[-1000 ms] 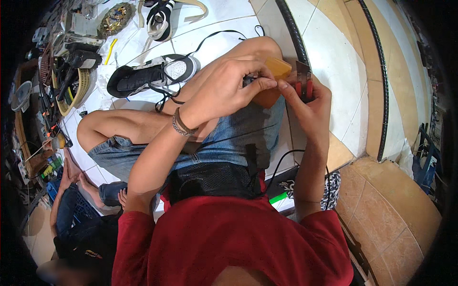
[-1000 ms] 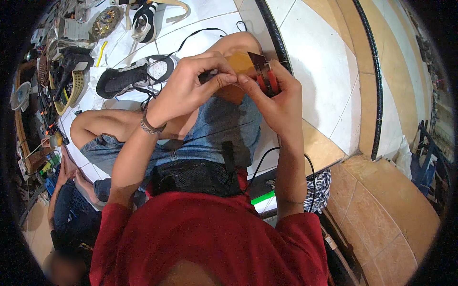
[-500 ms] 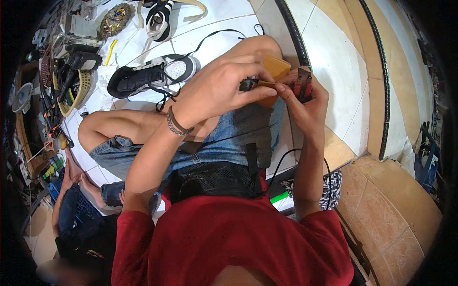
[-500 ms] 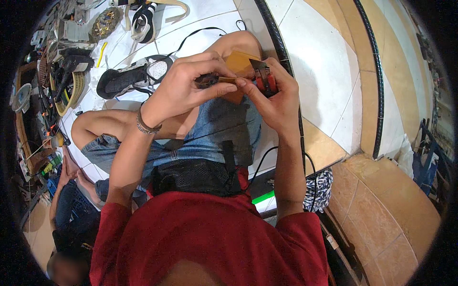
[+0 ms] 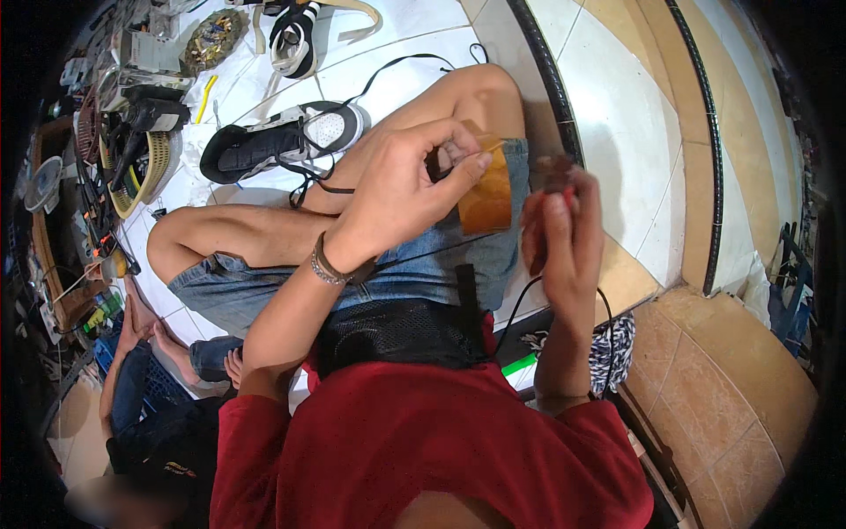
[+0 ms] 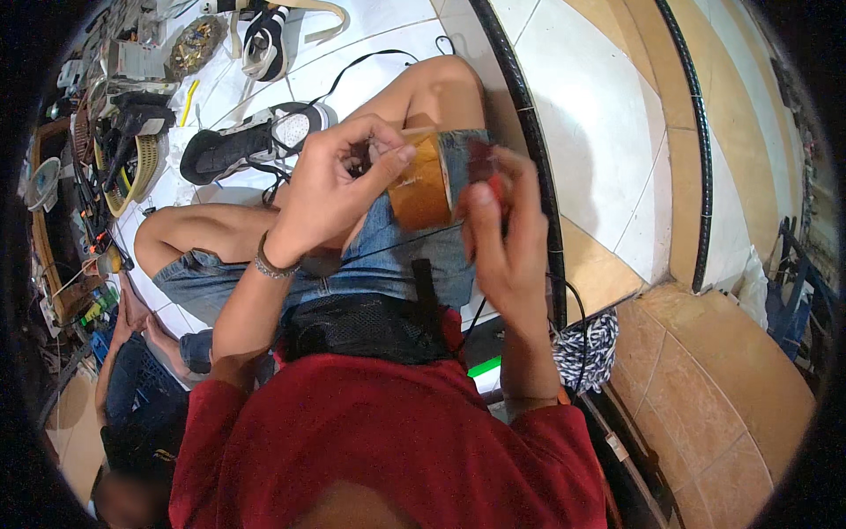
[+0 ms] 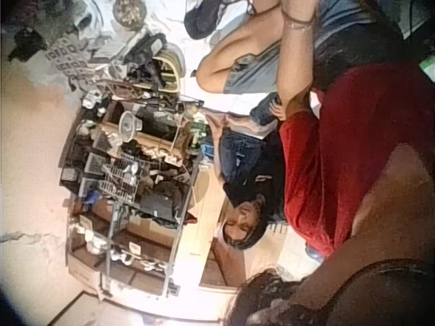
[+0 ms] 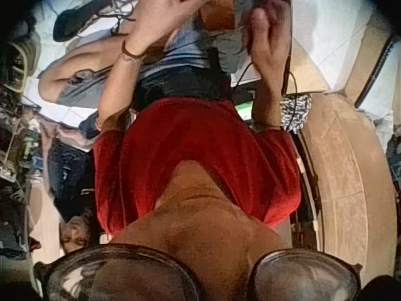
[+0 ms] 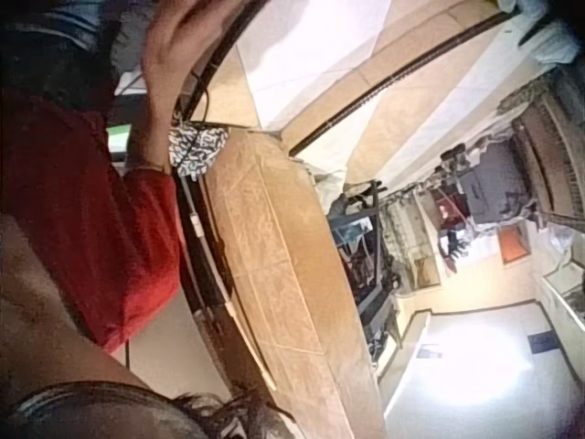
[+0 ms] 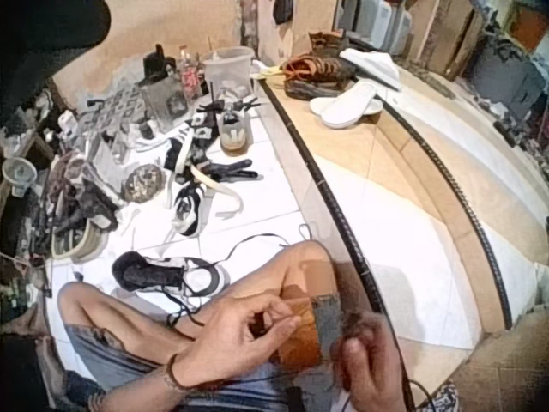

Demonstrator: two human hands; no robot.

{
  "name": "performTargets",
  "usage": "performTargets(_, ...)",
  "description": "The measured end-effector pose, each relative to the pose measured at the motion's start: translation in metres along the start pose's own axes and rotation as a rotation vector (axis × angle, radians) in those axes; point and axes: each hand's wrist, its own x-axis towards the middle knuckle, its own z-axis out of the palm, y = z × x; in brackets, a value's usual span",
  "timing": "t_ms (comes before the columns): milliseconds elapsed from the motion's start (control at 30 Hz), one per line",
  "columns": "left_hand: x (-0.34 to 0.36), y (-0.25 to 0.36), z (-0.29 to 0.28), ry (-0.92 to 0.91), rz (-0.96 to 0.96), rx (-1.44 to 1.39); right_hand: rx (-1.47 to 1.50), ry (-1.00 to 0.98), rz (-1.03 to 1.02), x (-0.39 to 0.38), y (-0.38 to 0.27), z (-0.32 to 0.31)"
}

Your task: Preparing a shoe for repair by applying tape and trimming it with a utility knife.

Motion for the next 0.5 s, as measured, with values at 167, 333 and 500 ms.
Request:
performTargets(167, -0.014, -0.014, 0.015, 0.221, 0.067, -0.104, 0.059, -0.125, 0.124, -0.028, -0.009, 0.018)
performTargets(333, -0.019, -0.018, 0.029, 0.280, 0.024, -0.187, -0.124, 0.058, -0.122, -0.022, 0.020, 0.039)
performTargets(500, -0.023, -0.016, 0.036, 0.309, 0.012, -0.170, -0.126, 0.022, 0.038, -0.025, 0.005, 0.036)
